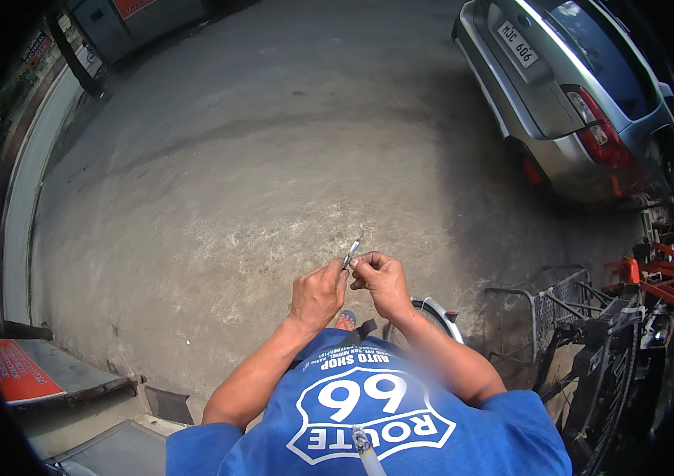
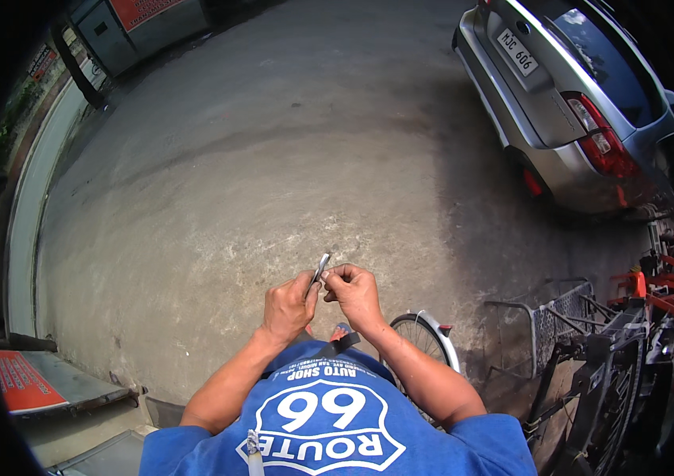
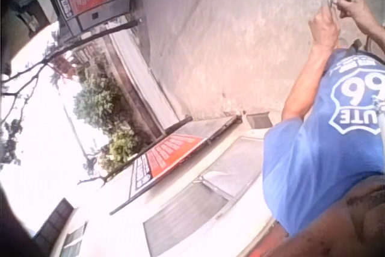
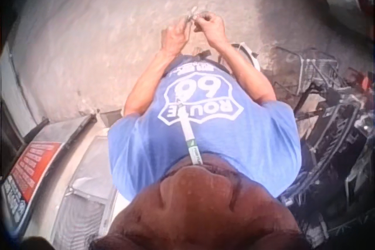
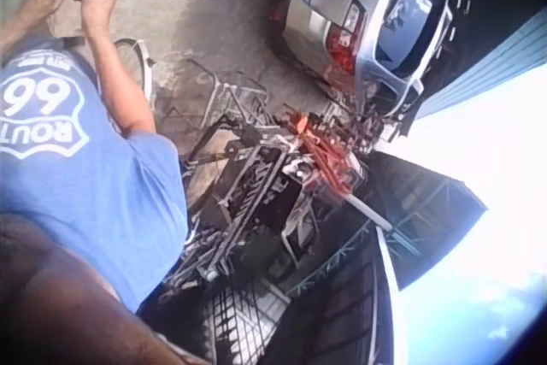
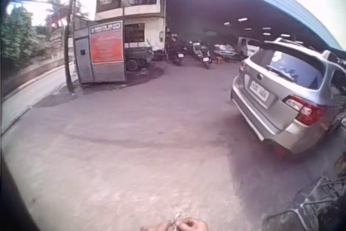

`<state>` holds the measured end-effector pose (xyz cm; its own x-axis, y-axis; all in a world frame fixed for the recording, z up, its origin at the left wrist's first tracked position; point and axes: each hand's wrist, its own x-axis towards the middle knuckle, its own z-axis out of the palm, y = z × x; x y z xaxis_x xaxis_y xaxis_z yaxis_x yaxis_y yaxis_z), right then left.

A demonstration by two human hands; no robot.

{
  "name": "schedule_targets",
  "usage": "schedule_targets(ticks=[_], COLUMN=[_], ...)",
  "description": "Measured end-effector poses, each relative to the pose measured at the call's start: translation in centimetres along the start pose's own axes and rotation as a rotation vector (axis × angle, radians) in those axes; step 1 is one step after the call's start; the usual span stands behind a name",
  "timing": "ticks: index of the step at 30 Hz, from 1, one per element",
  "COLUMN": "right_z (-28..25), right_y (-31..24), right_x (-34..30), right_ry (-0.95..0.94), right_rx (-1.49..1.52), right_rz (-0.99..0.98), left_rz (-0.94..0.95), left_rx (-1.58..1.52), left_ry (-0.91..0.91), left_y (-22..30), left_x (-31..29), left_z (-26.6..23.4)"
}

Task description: The person retrieves pliers from a tool cart and uses them to loosen and remove bolts from the front radiator area of a white car. The person manipulates the radiator and surrounding components with both hands and the pliers.

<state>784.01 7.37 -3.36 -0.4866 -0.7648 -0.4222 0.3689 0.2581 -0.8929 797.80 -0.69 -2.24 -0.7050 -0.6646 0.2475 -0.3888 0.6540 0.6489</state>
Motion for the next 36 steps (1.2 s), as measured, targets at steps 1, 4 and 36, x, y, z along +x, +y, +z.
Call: schedule_targets(ticks=[1,4,36], right_z=[-0.3,-1.4,-16.8], right_y=[-0.9,-4.0,-50.4], right_x=[2.2,9.3,94.4], right_ry=[0.002,-0.041,0.189], right_rx=[0.110,0.375,-0.868], right_rz=[0.055,0.190,-0.751], left_rz=[0.036,0.138,-0.444], left_rx=[-0.001,-0.036,-0.657], left_ry=[0.014,0.073,-0.277], left_y=[-0.6,-3.4,-20.0], left_x=[2.3,10.2,107.8], left_z=[0.6,2.2,17.5])
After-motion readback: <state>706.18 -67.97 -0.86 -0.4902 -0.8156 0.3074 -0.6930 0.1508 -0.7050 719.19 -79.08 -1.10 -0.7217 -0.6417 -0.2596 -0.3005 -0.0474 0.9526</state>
